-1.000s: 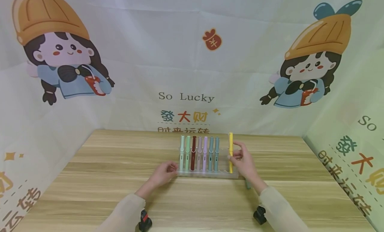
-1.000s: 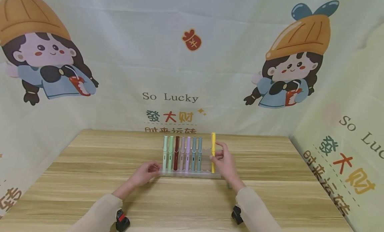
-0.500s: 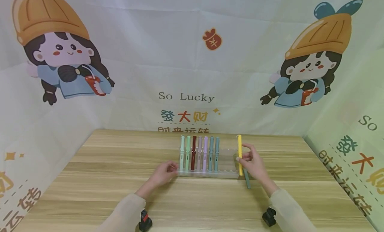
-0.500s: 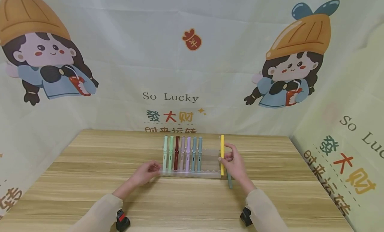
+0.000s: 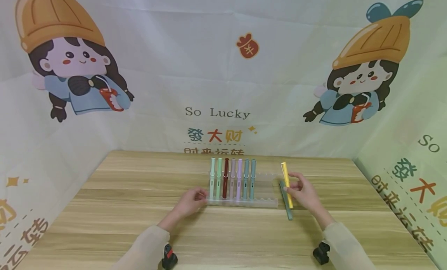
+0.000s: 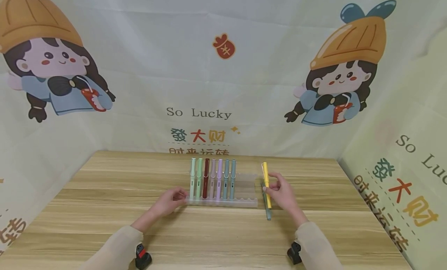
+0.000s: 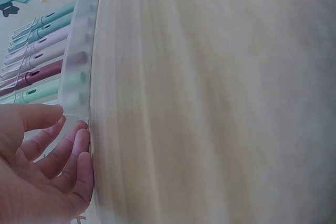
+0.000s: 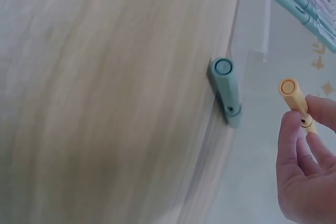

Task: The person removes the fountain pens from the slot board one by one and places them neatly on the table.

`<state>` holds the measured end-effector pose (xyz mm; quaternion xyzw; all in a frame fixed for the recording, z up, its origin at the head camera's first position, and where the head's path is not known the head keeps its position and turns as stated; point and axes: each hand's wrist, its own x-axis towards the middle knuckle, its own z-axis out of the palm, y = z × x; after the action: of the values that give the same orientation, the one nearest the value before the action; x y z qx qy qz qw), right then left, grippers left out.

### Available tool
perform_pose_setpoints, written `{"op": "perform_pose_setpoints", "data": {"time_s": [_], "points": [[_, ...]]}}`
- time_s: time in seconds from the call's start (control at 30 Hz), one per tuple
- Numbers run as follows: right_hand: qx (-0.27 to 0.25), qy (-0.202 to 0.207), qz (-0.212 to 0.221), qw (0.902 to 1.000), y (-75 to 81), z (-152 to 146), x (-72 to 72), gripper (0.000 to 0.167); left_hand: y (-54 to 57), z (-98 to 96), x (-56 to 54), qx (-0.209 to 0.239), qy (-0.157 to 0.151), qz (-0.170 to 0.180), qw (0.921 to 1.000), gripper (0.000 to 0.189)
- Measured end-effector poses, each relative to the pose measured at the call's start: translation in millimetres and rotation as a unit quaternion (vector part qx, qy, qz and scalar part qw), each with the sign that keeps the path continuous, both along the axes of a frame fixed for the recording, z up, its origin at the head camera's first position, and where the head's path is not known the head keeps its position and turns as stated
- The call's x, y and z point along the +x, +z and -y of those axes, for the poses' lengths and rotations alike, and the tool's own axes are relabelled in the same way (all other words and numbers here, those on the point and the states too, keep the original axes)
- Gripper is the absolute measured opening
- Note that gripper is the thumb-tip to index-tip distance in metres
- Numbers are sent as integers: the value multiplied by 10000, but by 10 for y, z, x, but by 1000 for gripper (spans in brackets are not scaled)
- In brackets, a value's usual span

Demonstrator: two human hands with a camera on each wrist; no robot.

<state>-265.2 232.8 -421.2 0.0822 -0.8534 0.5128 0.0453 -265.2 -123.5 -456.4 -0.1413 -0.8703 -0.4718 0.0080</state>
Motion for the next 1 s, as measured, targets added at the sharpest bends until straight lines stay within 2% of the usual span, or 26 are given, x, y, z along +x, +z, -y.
{"op": "perform_pose_setpoints", "data": {"time_s": [0.53, 1.0], "points": [[359, -296, 561, 9973, -136, -130, 6, 43, -10, 4, -5, 20, -53, 13, 10000, 14], [809, -218, 922, 9922, -160, -138, 23, 40, -15, 0, -13, 7, -13, 35, 10000, 15]]}}
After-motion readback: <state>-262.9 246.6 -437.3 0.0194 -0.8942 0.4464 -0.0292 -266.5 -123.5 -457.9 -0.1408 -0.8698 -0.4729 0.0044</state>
